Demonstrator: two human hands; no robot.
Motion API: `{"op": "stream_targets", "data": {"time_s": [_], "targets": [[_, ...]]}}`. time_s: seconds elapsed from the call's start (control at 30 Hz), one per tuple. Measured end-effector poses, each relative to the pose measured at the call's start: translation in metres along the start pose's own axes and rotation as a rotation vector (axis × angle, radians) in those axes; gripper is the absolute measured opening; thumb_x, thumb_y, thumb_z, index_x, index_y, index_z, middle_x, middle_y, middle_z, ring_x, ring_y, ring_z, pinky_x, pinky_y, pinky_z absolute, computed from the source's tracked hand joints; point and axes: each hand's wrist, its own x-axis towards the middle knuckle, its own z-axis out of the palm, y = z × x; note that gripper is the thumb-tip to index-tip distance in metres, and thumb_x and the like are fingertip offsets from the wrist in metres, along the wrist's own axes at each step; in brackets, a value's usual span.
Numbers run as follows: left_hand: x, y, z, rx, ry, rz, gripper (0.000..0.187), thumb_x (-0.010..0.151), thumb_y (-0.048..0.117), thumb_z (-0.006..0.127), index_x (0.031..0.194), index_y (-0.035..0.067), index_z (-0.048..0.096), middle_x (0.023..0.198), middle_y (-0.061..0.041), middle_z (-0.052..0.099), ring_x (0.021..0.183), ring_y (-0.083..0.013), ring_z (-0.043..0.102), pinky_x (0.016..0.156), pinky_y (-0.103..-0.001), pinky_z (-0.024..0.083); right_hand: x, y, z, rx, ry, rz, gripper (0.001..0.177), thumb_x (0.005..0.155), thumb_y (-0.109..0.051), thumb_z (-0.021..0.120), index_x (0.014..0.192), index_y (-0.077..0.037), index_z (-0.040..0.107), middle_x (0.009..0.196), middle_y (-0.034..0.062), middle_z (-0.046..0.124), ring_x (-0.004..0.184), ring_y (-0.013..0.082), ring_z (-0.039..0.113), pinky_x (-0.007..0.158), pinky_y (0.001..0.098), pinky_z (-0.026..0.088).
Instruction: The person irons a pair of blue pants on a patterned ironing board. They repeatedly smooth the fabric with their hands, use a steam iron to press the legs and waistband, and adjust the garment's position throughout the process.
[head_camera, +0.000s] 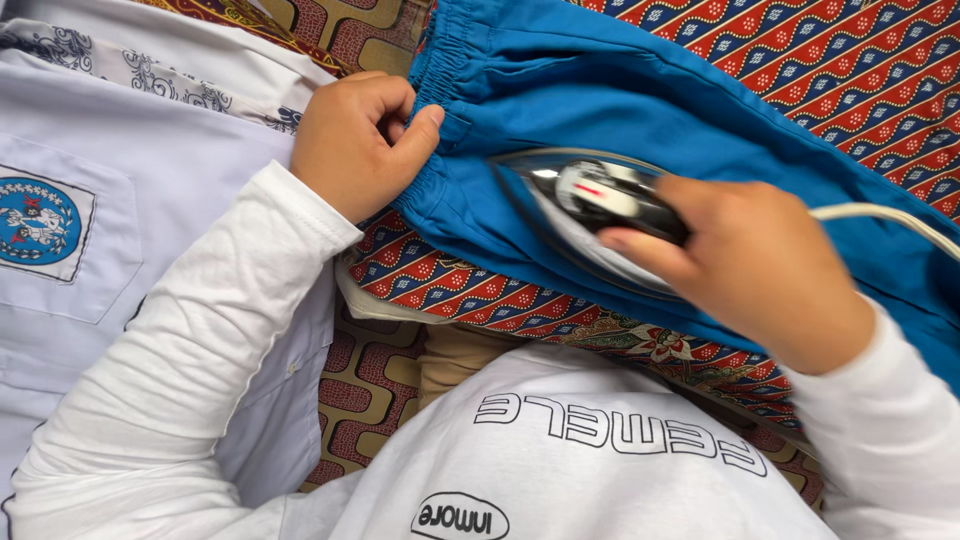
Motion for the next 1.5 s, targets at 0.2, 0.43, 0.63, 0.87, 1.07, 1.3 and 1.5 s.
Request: {"op": "stream_targets", "data": {"time_s": [0.2,0.43,0.63,0.87,1.07,1.3,1.5], "targets": [[0.003,0.004,0.001,-0.019,-0.003,-0.012,0.039,0.097,0.022,0.077,0.073,0.002,0.054,0.07,-0.008,0.053,0.061,-0.0193,0.051,0.056,-0.034,0.039,-0.024,0.042,-0.012,0.025,-0.195,0.267,0.042,0.081,-0.043,0.077,0.098,-0.005,0.076,0.064,0.0139,0.068,0.05,0.0268,0.061,0.047,0.0401,0.049],[0.002,0.002,0.003,-0.016,0.017,0.072,0.038,0.097,0.02,0.08,0.077,0.0,0.054,0.073,-0.009,0.053,0.063,-0.02,0.051,0.057,-0.035,0.038,-0.001,0.011,-0.002,-0.02,-0.043,-0.071,0.047,0.081,-0.051,0.077,0.08,-0.004,0.073,0.063,0.0195,0.066,0.052,0.0366,0.061,0.051,0.046,0.048],[0.002,0.002,0.001,0.031,0.008,0.068,0.037,0.097,0.017,0.08,0.077,-0.001,0.055,0.073,-0.009,0.053,0.063,-0.0199,0.051,0.058,-0.034,0.037,-0.004,0.003,0.0,0.015,-0.022,-0.06,0.049,0.079,-0.054,0.076,0.081,-0.005,0.072,0.066,0.0174,0.069,0.055,0.0396,0.064,0.048,0.0474,0.049],[0.007,0.018,-0.004,-0.007,-0.021,-0.013,0.032,0.099,0.017,0.08,0.082,0.001,0.058,0.076,-0.006,0.053,0.066,-0.0166,0.051,0.06,-0.031,0.04,-0.057,0.051,-0.009,0.032,-0.019,0.309,0.043,0.08,-0.045,0.081,0.083,-0.004,0.073,0.061,0.0163,0.065,0.05,0.0321,0.06,0.047,0.0428,0.045],[0.008,0.033,-0.007,-0.034,0.079,0.164,0.036,0.095,0.014,0.082,0.117,0.0,0.058,0.119,-0.013,0.055,0.098,-0.0217,0.057,0.089,-0.032,0.05,-0.066,0.078,-0.004,0.049,0.196,0.421,0.04,0.095,-0.038,0.078,0.089,0.0,0.07,0.063,0.0139,0.061,0.051,0.0234,0.055,0.05,0.0378,0.042],[0.004,0.017,0.004,-0.009,-0.013,0.087,0.03,0.094,0.006,0.08,0.123,0.009,0.073,0.138,-0.018,0.056,0.118,-0.0298,0.061,0.098,-0.034,0.051,0.002,0.085,-0.025,0.042,0.13,0.158,0.038,0.093,-0.041,0.077,0.094,-0.004,0.075,0.06,0.0138,0.063,0.047,0.0263,0.059,0.049,0.0381,0.046],[0.008,0.01,0.001,-0.235,-0.174,-0.004,0.048,0.091,0.005,0.071,0.138,0.01,0.065,0.147,-0.021,0.057,0.132,-0.0341,0.061,0.111,-0.037,0.048,0.038,0.052,-0.02,-0.02,0.175,-0.095,0.045,0.095,-0.048,0.078,0.088,-0.003,0.075,0.064,0.0157,0.063,0.053,0.0322,0.059,0.055,0.0419,0.048]]}}
